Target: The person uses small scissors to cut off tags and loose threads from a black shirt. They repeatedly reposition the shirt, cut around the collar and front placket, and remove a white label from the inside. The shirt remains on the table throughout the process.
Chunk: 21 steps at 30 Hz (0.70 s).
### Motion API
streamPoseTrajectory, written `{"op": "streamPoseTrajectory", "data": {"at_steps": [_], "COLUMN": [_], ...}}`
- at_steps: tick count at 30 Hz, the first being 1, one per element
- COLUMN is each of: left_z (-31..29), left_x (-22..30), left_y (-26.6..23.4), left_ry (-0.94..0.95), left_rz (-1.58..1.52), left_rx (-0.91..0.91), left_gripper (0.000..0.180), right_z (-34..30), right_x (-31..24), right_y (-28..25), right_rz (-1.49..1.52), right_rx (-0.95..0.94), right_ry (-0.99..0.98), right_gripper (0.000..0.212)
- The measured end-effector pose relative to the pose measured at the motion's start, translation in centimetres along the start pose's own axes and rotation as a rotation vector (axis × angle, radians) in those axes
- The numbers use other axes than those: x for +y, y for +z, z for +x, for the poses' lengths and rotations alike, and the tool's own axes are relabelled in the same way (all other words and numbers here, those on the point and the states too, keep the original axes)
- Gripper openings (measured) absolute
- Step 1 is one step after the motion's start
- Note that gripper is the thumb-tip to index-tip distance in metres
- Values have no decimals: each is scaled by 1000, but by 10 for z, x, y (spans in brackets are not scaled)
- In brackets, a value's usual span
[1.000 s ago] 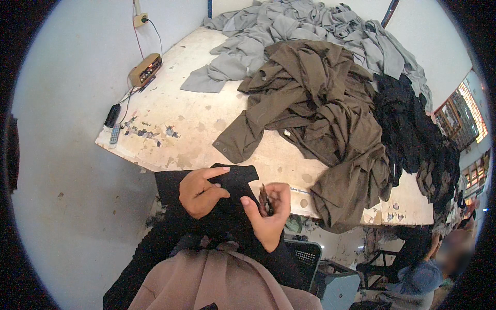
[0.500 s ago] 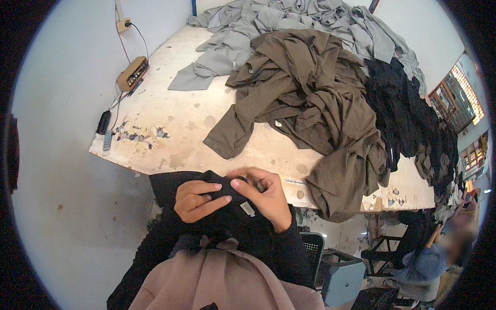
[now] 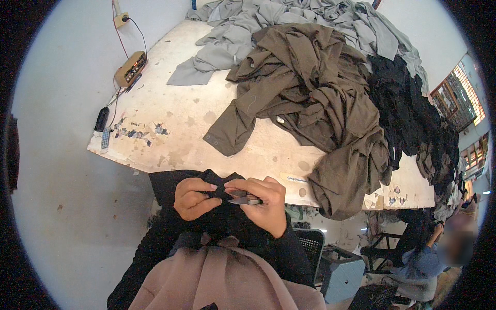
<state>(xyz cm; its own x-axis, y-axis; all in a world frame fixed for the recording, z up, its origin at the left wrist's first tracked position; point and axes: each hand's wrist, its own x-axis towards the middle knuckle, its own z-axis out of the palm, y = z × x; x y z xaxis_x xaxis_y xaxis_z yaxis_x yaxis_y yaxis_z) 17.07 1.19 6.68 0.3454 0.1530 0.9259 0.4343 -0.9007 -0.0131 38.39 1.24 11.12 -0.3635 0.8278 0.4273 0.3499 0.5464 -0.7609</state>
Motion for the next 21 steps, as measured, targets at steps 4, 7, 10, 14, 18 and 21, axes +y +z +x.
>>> {"op": "streamPoseTrajectory", "data": {"at_steps": [4,7,10,14,18,21], "left_z": [-1,-3,-4,-6,-6,-4], "left_x": [-1,0,-1,-3,-4,-2], "left_y": [-2,-8,-11,-13,-11,-8], "left_ry": [-1,-65,-81,-123,-117,-89], "left_rz": [12,-1,7,-25,-3,-4], "left_rx": [-7,-15,-3,4,-11,2], "left_gripper": [24,23,24,26,27,27], "right_z": [3,4,3,-3,-6,-7], "right_x": [9,14,11,-4,-17,-24], "right_y": [8,10,0,-14,-14,-10], "right_rz": [125,470,275,15,-156,-269], "right_rx": [91,338,274,89,53,88], "right_ry": [53,263,208,217,179,140], "right_gripper": [19,15,16,27,36,39]}}
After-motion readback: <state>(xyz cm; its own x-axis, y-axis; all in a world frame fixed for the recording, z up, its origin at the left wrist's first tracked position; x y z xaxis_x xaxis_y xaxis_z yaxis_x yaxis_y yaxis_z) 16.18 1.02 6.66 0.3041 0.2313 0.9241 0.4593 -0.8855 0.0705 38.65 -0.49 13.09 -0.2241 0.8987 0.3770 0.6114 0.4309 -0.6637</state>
